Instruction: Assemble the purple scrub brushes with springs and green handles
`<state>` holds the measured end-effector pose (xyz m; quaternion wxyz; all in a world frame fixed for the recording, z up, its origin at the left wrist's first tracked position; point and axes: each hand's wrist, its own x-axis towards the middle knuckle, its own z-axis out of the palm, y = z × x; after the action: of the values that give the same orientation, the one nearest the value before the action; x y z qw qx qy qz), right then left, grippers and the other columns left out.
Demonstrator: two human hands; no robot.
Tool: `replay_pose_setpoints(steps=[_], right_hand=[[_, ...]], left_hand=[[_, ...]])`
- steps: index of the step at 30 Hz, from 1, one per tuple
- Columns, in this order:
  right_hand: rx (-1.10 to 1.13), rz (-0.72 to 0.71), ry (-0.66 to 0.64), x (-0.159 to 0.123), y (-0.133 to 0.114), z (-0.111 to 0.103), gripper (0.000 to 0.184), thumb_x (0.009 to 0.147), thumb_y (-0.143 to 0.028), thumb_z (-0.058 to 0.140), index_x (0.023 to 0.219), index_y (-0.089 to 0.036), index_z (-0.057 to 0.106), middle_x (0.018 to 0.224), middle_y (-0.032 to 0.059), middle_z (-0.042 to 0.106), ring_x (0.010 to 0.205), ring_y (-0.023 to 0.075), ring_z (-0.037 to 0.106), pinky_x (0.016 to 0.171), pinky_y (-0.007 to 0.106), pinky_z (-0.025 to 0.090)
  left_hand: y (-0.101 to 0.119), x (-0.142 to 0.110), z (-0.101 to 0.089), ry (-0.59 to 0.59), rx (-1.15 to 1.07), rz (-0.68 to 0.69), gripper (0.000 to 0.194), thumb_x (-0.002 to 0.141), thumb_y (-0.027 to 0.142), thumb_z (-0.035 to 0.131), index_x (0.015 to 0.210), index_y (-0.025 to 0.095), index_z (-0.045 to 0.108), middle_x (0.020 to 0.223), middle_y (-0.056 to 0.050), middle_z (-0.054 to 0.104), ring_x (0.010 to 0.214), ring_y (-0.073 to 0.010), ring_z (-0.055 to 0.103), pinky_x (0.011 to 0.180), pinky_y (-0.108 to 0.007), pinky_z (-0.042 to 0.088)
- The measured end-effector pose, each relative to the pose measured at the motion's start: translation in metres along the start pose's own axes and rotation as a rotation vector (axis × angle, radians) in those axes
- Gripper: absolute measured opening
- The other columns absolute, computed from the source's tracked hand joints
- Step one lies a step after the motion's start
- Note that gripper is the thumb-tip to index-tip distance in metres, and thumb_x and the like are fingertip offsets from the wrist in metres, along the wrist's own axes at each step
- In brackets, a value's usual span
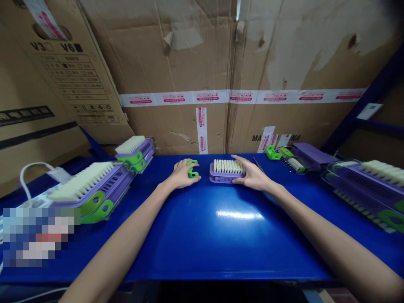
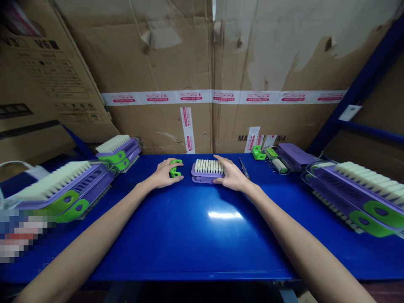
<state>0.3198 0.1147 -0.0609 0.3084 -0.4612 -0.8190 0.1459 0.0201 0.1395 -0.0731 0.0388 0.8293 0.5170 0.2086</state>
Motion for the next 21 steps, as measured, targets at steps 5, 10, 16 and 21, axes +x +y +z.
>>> replay_pose_setpoints(steps=[5, 10, 16, 21], right_hand=[[0.051, 0.003, 0.031, -0.001, 0.002, 0.003, 0.086, 0.063, -0.022, 0.077, 0.14, -0.018, 0.039, 0.139, 0.0137, 0.047, 0.129, 0.0281, 0.044, 0.11, 0.048, 0.032], [0.204, 0.06, 0.033, 0.0, 0.002, 0.003, 0.088, 0.062, -0.023, 0.078, 0.14, -0.017, 0.038, 0.136, 0.0139, 0.049, 0.122, 0.0275, 0.05, 0.107, 0.045, 0.037], [0.309, 0.079, 0.018, 0.001, -0.005, 0.004, 0.089, 0.062, -0.026, 0.078, 0.14, -0.016, 0.038, 0.134, 0.0136, 0.05, 0.12, 0.0268, 0.052, 0.106, 0.044, 0.038], [0.298, 0.021, 0.033, 0.001, -0.01, 0.01, 0.087, 0.062, -0.026, 0.078, 0.139, -0.017, 0.039, 0.138, 0.0126, 0.048, 0.124, 0.0259, 0.049, 0.107, 0.042, 0.037]], left_hand=[[0.001, 0.001, 0.0, 0.048, -0.066, 0.008, 0.039, 0.072, 0.055, 0.065, 0.093, 0.022, 0.065, 0.121, -0.009, 0.053, 0.117, -0.0285, 0.05, 0.098, -0.046, 0.04], [0.011, 0.0, 0.002, 0.083, -0.012, 0.053, 0.027, 0.076, 0.045, 0.065, 0.088, 0.021, 0.065, 0.124, -0.01, 0.053, 0.123, -0.0305, 0.045, 0.1, -0.05, 0.036], [0.027, 0.0, 0.002, 0.187, -0.031, 0.092, 0.027, 0.079, 0.041, 0.063, 0.098, 0.024, 0.066, 0.126, -0.01, 0.054, 0.124, -0.0283, 0.043, 0.105, -0.054, 0.028], [0.042, 0.005, 0.004, 0.147, -0.16, 0.06, 0.024, 0.072, 0.031, 0.069, 0.095, 0.023, 0.069, 0.119, -0.006, 0.062, 0.114, -0.0257, 0.052, 0.102, -0.048, 0.034]])
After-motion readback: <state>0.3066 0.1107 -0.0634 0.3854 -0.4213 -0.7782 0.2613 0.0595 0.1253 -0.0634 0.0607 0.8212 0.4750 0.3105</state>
